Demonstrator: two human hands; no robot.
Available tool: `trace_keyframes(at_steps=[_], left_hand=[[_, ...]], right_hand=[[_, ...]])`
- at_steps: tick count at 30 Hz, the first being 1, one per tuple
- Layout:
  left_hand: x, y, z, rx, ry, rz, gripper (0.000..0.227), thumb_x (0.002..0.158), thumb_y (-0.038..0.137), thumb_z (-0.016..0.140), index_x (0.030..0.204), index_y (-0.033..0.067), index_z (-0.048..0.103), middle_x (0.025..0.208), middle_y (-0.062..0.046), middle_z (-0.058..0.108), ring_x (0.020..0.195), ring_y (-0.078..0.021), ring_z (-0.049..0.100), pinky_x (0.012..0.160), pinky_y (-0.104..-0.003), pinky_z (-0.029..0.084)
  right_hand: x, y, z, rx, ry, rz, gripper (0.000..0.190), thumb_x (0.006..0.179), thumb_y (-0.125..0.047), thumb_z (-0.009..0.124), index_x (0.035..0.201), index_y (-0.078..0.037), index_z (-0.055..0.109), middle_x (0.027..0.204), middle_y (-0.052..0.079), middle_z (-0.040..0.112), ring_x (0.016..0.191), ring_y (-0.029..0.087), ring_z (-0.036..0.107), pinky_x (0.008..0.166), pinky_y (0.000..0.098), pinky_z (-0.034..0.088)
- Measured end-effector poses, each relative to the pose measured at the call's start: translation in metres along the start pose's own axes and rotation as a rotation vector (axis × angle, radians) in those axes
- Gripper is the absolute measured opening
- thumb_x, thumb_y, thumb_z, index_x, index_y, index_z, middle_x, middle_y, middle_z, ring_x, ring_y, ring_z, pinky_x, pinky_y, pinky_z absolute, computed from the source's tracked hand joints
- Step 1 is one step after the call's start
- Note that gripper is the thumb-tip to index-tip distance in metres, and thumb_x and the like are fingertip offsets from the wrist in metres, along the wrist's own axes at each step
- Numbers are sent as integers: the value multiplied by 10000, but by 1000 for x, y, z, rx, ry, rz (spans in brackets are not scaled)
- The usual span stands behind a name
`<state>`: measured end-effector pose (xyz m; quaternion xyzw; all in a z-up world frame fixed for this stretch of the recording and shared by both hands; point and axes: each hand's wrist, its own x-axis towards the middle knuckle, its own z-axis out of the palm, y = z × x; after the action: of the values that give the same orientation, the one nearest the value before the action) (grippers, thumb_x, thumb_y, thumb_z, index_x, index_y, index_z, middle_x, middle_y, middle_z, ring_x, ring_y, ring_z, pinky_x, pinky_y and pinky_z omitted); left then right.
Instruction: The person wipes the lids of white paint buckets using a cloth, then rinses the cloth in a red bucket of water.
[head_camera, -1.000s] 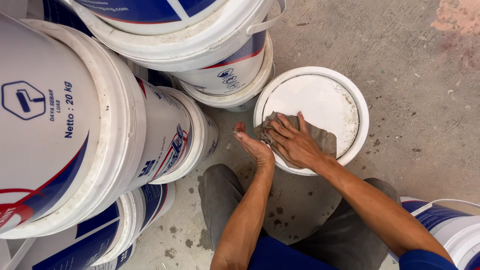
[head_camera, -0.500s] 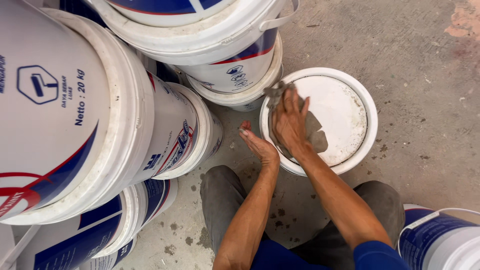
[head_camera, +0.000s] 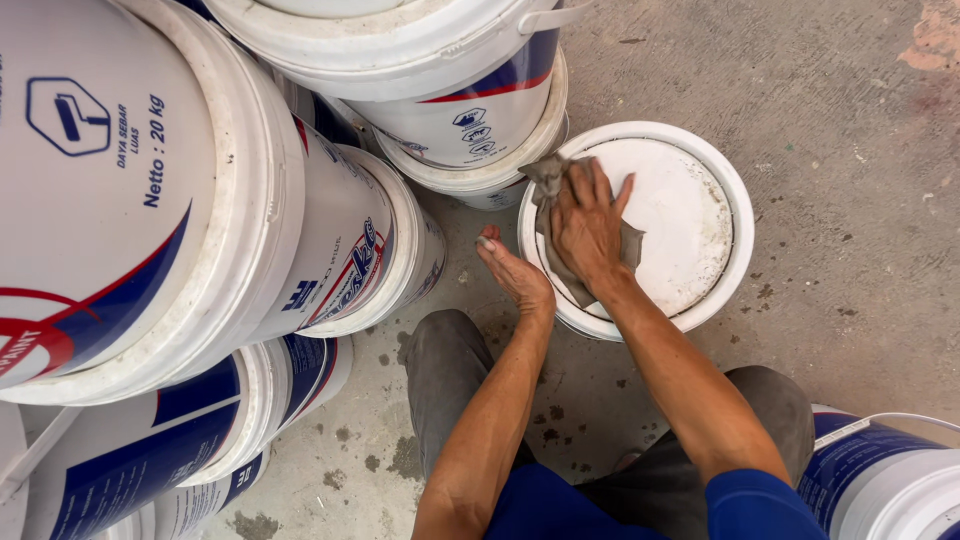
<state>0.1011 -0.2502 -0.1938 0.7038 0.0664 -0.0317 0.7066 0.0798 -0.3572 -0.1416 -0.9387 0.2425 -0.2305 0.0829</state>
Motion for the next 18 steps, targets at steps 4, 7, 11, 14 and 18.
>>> trace_keyframes(at_steps=[4, 7, 11, 14, 18], left_hand=[[-3, 11, -4, 15, -4, 6, 563, 1195, 526, 270, 1489, 89, 471, 1463, -260, 489, 1414, -435, 497, 1255, -578, 311], [-4, 32, 2, -3, -20, 18, 542, 1200, 498, 246, 1431, 69, 483, 1408, -281, 495, 1395, -471, 489, 1257, -593, 302], [-2, 20, 4, 10, -11, 28, 561, 1202, 486, 276, 1503, 46, 451, 1494, -290, 441, 1430, -464, 454, 1264, -586, 271], [-1, 8, -1, 30, 6, 30, 592, 1201, 502, 282, 1526, 37, 454, 1524, -293, 436, 1427, -451, 453, 1269, -577, 258], [-2, 23, 4, 4, 6, 17, 609, 1193, 548, 270, 1488, 62, 487, 1493, -284, 473, 1427, -459, 463, 1258, -601, 285]], right_hand=[[-38, 16, -2, 164, -20, -279, 307, 945, -170, 672, 1220, -77, 774, 1419, 107, 670, 1481, 368, 517, 1200, 773, 191], [-53, 26, -14, 216, -105, -430, 251, 921, -191, 658, 1132, -145, 786, 1423, 22, 675, 1477, 310, 528, 1217, 757, 196], [-28, 19, -14, 62, -50, -295, 283, 1006, -233, 640, 1249, -155, 762, 1456, 47, 671, 1523, 369, 476, 1199, 818, 121], [-6, 9, -1, 16, 13, -124, 319, 1050, -210, 642, 1329, -101, 751, 1456, 96, 673, 1536, 419, 452, 1174, 834, 115], [-22, 13, -2, 113, -13, -300, 263, 1002, -160, 642, 1221, -73, 759, 1426, 89, 673, 1485, 375, 518, 1207, 752, 178]])
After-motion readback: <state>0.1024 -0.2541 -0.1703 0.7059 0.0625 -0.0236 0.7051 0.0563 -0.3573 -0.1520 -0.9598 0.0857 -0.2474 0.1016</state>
